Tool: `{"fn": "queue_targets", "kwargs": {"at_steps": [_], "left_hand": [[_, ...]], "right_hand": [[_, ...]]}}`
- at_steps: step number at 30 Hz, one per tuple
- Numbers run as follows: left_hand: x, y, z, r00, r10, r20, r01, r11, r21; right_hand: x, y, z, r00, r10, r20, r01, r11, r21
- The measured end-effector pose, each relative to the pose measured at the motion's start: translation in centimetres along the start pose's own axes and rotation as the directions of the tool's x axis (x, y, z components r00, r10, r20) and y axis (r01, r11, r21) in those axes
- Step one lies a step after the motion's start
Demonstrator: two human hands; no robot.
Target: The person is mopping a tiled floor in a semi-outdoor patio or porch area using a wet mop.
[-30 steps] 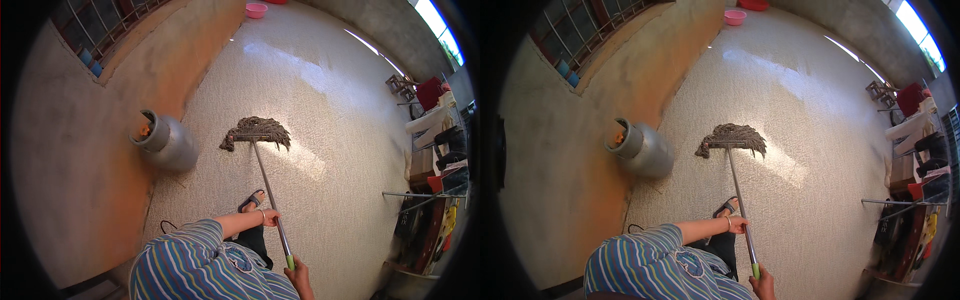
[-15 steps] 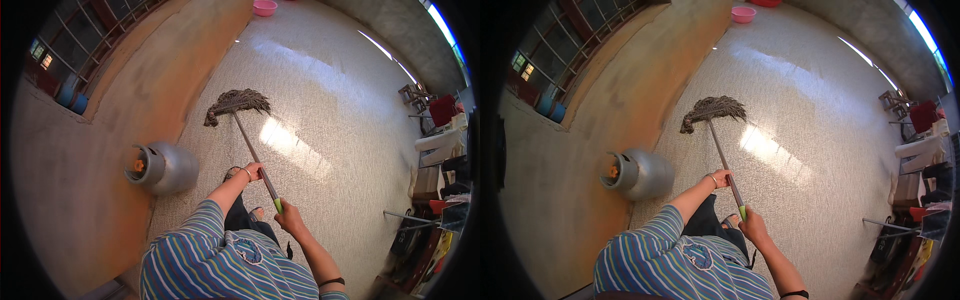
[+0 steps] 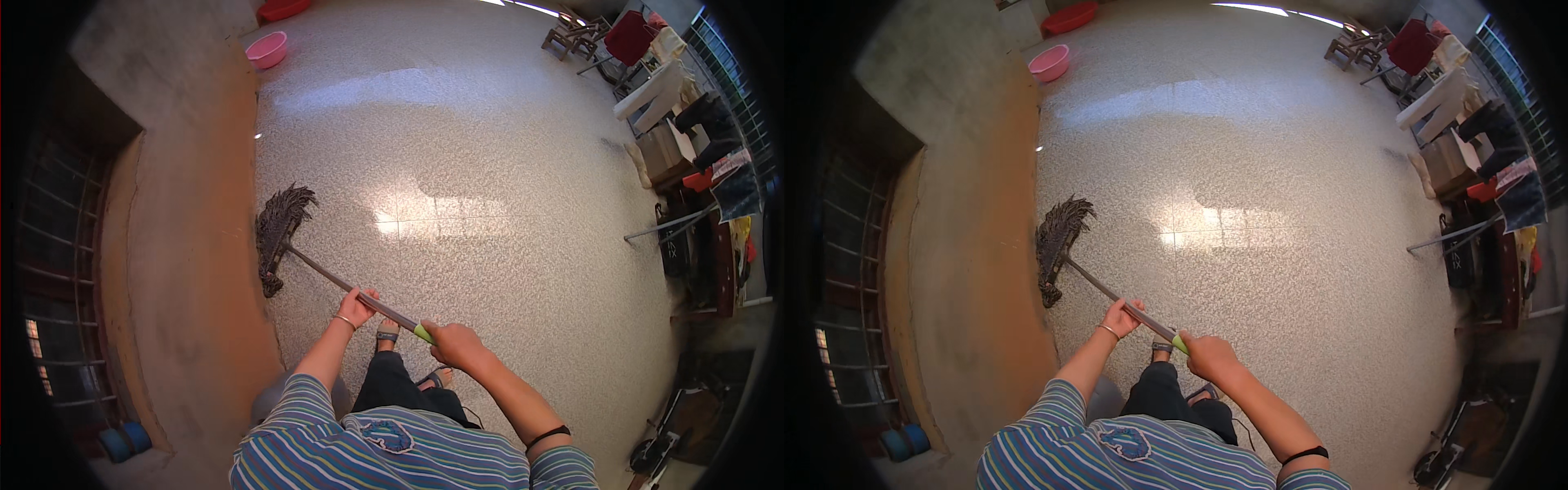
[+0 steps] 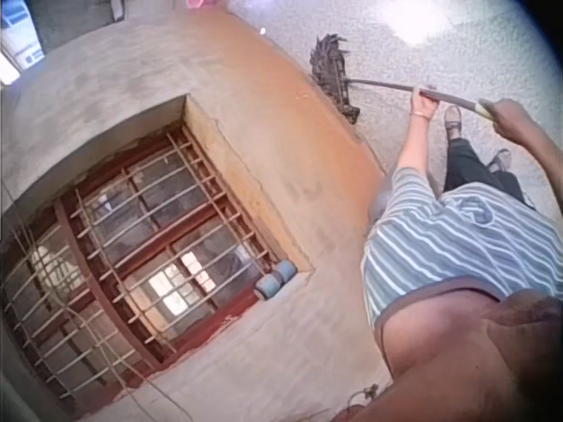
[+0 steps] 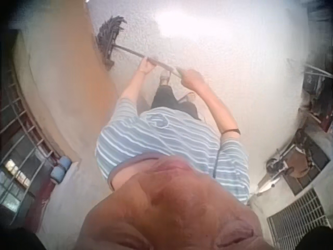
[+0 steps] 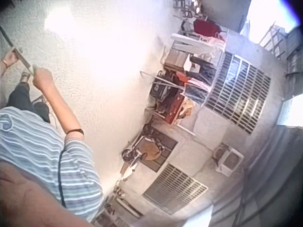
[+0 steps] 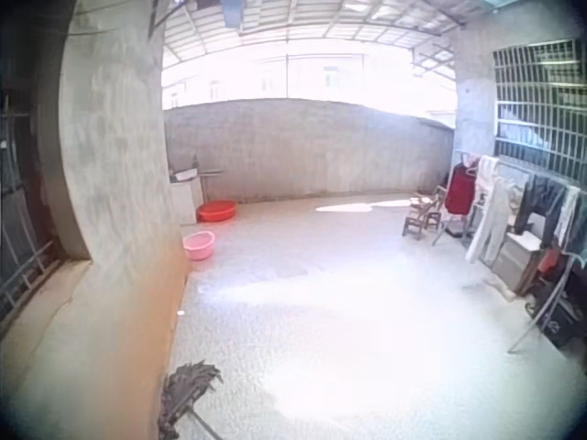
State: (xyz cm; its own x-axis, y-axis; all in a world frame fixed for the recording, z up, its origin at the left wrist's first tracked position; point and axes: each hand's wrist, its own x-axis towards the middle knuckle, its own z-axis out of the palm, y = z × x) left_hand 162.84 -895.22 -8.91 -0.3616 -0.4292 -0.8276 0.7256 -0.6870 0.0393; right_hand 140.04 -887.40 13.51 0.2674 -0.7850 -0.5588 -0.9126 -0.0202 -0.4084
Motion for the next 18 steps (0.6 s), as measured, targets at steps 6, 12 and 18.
{"fn": "queue_targets", "kwargs": {"at_steps": [6,12,18], "left_hand": [[0.3,-8.8,1.9,0.853,-0.465,0.238,0.442,0.885,0.146],[-4.6,-21.9,6.3,0.438,-0.899,0.024,0.87,0.43,0.242],[-8.2,-31.8,7.9,0.073,-0.974,-0.215,0.913,-0.021,0.408]], "right_hand": [[-11.5,3.8,-0.4,0.956,0.289,0.056,-0.293,0.952,0.091],[-27.3,2.6,-0.2,0.77,0.634,0.071,-0.624,0.724,0.294],[-36.8,-1.6,1.7,0.574,0.811,0.116,-0.703,0.415,0.578]]}}
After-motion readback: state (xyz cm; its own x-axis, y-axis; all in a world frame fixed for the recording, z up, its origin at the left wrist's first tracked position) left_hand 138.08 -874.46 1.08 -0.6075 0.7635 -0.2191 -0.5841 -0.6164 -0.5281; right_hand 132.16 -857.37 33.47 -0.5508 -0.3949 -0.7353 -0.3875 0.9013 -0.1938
